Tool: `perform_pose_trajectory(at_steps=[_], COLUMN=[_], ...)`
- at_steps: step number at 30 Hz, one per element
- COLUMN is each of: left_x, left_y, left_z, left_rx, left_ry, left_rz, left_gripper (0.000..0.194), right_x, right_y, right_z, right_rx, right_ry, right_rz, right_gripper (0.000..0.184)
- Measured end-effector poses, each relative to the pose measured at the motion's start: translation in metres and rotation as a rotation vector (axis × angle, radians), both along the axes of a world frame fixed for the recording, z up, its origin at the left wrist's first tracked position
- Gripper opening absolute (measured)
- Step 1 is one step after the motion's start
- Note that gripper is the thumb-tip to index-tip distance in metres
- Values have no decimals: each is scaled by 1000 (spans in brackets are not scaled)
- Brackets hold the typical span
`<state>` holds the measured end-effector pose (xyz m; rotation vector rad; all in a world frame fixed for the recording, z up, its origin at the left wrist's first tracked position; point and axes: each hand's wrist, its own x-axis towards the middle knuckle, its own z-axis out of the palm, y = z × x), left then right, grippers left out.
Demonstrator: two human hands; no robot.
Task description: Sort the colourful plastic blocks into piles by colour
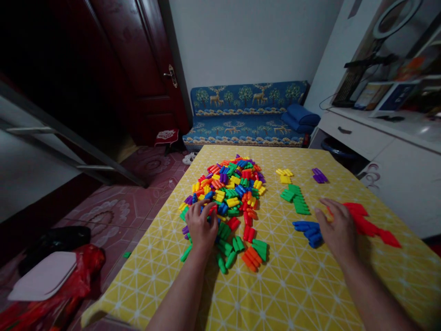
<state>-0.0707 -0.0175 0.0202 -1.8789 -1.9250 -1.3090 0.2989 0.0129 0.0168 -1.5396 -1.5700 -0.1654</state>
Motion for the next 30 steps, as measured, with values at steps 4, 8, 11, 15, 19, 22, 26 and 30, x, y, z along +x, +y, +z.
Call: perform_pose_trajectory(at_steps=[4, 8, 11, 15, 19, 22, 26, 30], left_x=[-20, -41, -53, -66, -72, -67, -51, -37], left_y=[1, 6, 6, -1, -11, -18, -27, -30], left_z=[4, 0, -2, -2, -5, -8, -3, 9], left_rx=[-17, -30, -61, -131, -267, -293, -283, -406], left_ry=[-45, -203, -279, -323, -374, -361, -215, 66], left_rz=[202, 221, 245, 258, 237, 115, -189, -385], left_gripper=[24, 25, 26, 30, 40, 42, 49, 68], right_x=[-94, -159, -177, -188, -200, -205, -207, -207], right_y=[-46, -90, -98, -81, -62, -58, -63, -67], right_z=[0, -9, -16, -18, -18, -19, -16, -9], right_rx=[-130, -322, -336, -287, -231, -216, -228, -270], right_ry=[-7, -274, -386, -401, -355, -338, -324, -294], right_rz=[421, 543, 520, 495, 465, 458, 477, 534], right_gripper=[30, 74, 95, 88, 70, 63, 64, 64])
